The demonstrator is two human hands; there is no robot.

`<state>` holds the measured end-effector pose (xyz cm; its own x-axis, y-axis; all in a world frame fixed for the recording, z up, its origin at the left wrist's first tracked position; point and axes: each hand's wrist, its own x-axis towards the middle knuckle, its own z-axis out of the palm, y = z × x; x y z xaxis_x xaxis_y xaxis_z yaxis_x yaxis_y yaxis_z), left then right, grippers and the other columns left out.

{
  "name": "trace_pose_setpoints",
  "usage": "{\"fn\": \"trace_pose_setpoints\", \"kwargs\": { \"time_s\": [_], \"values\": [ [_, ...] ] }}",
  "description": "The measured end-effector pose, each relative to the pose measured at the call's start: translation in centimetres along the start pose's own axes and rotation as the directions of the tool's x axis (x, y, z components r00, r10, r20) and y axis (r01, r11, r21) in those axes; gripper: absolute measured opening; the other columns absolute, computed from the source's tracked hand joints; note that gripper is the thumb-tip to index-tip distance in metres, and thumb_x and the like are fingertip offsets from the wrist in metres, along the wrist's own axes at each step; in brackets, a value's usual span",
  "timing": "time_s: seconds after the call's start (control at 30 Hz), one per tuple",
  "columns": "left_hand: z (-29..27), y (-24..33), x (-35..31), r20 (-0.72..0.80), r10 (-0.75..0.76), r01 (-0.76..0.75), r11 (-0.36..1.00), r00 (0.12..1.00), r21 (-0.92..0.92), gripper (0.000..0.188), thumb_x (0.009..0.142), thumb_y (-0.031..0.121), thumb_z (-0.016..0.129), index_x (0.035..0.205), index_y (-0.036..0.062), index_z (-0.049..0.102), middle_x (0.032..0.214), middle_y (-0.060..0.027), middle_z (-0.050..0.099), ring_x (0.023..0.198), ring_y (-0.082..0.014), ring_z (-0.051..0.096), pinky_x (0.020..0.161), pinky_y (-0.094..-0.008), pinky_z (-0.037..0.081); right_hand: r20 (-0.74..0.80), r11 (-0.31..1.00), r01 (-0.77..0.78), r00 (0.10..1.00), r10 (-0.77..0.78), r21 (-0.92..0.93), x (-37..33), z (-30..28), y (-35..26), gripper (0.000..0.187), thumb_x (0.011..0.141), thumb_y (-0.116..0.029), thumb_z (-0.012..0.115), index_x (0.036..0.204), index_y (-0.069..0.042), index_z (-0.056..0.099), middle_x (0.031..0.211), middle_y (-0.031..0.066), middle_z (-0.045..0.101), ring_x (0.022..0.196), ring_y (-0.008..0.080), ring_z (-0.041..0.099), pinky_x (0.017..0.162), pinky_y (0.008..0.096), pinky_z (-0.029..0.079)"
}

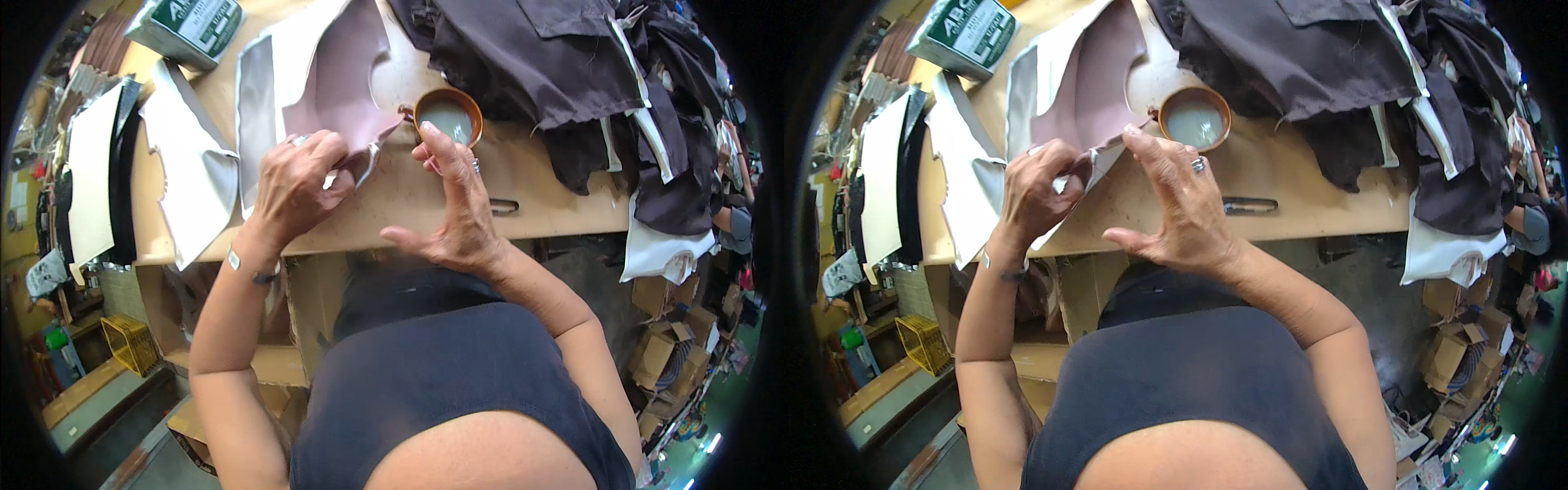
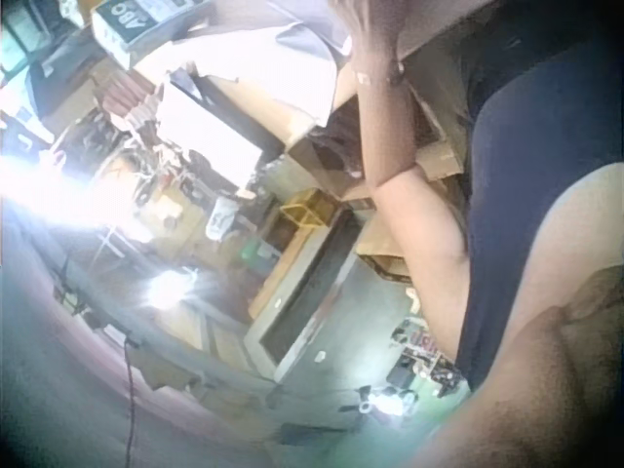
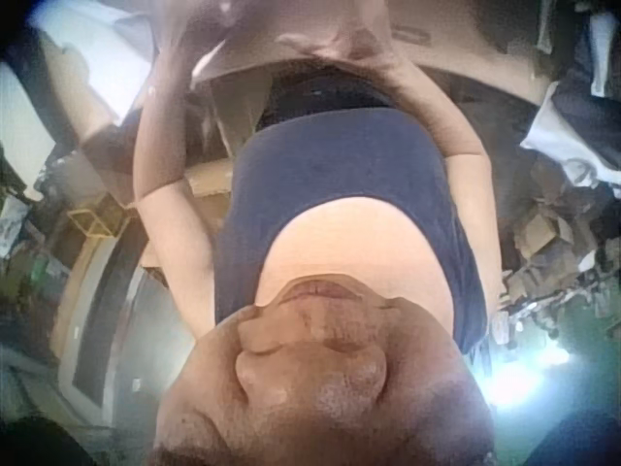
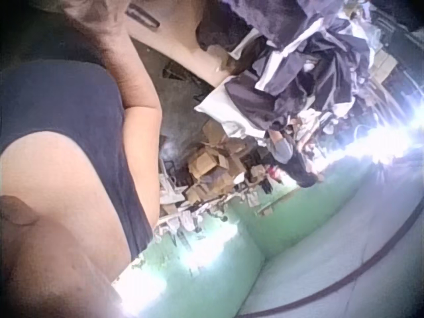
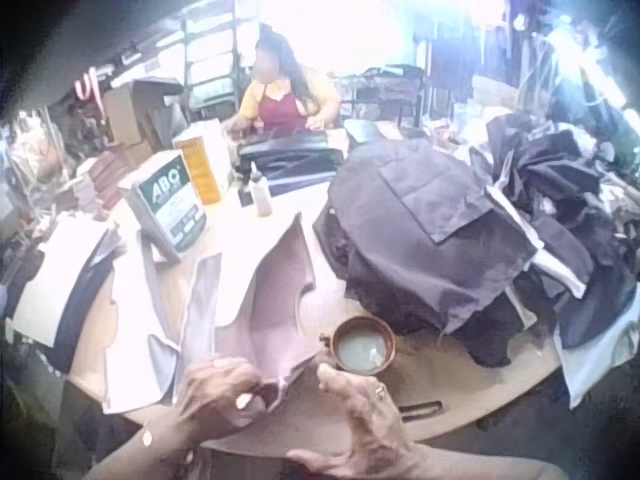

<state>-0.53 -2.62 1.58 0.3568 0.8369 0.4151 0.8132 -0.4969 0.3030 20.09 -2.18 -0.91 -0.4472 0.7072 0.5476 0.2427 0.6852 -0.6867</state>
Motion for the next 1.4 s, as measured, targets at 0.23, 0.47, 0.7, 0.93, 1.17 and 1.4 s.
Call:
{"fn": "trace_pose_setpoints", "kwargs": {
  "time_s": [0.23, 0.47, 0.7, 0.93, 1.17, 1.4],
  "values": [
    [-2.0, 3.1, 1.5, -0.308, -0.290, 0.249, 0.954, 0.906, -0.165, 0.013, 0.067, 0.001, 0.059, 0.079, 0.0050, 0.054, 0.067, -0.0110, 0.058, 0.057, -0.0242, 0.059, 0.053, -0.0325, 0.048, -0.070, 0.983, 0.060, 0.996, -0.049, 0.172, 4.5, 2.0, -2.1, 0.103, 0.057, -0.018, 0.079, 0.137, -0.007, 0.016, 0.111, 0.0136, 0.040, 0.093, 0.0222, 0.045, 0.078, 0.0334, 0.041],
    [-5.3, 3.9, -0.1, -0.093, -0.596, 0.437, 0.678, 0.798, -0.591, 0.026, 0.074, -0.002, 0.052, 0.100, -0.0021, 0.055, 0.080, -0.0084, 0.062, 0.068, -0.0100, 0.057, 0.064, -0.0236, 0.046, -0.044, 0.941, 0.077, 0.997, -0.066, 0.330, 6.1, 2.8, -2.4, 0.090, 0.060, 0.012, 0.055, 0.138, -0.010, 0.015, 0.084, 0.0106, 0.053, 0.062, 0.0191, 0.051, 0.058, 0.0299, 0.046],
    [-7.4, 6.5, -2.7, 0.403, -0.486, 0.454, -0.015, 0.775, -0.891, 0.045, 0.071, 0.007, 0.064, 0.112, -0.0046, 0.050, 0.104, -0.0057, 0.053, 0.098, -0.0123, 0.048, 0.089, -0.0276, 0.036, -0.064, 0.887, 0.402, 0.915, -0.399, 0.228, 5.1, 0.0, -3.7, 0.062, 0.063, 0.011, 0.056, 0.122, -0.004, 0.046, 0.089, 0.0115, 0.060, 0.074, 0.0267, 0.057, 0.071, 0.0351, 0.045],
    [-3.3, 5.6, -4.2, 0.427, -0.410, 0.516, 0.133, 0.806, -0.846, 0.029, 0.081, 0.002, 0.058, 0.109, -0.0006, 0.051, 0.099, -0.0030, 0.057, 0.090, -0.0083, 0.054, 0.079, -0.0231, 0.044, 0.088, 0.827, 0.040, 0.990, -0.108, 0.561, 2.6, -1.0, -2.5, 0.066, 0.068, 0.002, 0.062, 0.129, -0.002, 0.036, 0.088, 0.0130, 0.058, 0.077, 0.0246, 0.057, 0.074, 0.0339, 0.046],
    [-2.5, 5.6, -3.5, 0.479, -0.424, 0.560, 0.083, 0.768, -0.824, 0.027, 0.084, -0.001, 0.051, 0.111, -0.0027, 0.050, 0.093, -0.0024, 0.058, 0.084, -0.0074, 0.053, 0.075, -0.0230, 0.044, 0.225, 0.951, 0.176, 0.946, -0.235, 0.255, 5.8, -0.8, -1.5, 0.068, 0.068, -0.006, 0.068, 0.130, -0.012, 0.039, 0.091, 0.0093, 0.061, 0.083, 0.0221, 0.057, 0.077, 0.0337, 0.046],
    [-3.1, 5.1, -2.9, 0.407, -0.333, 0.526, 0.568, 0.850, -0.634, 0.021, 0.084, 0.000, 0.048, 0.103, -0.0021, 0.056, 0.078, -0.0081, 0.058, 0.073, -0.0068, 0.053, 0.066, -0.0227, 0.044, 0.333, 0.901, 0.431, 0.842, -0.424, 0.058, 7.0, -0.7, -0.3, 0.061, 0.072, -0.008, 0.062, 0.128, -0.021, 0.043, 0.082, 0.0050, 0.063, 0.068, 0.0190, 0.060, 0.061, 0.0303, 0.050]
  ]
}}
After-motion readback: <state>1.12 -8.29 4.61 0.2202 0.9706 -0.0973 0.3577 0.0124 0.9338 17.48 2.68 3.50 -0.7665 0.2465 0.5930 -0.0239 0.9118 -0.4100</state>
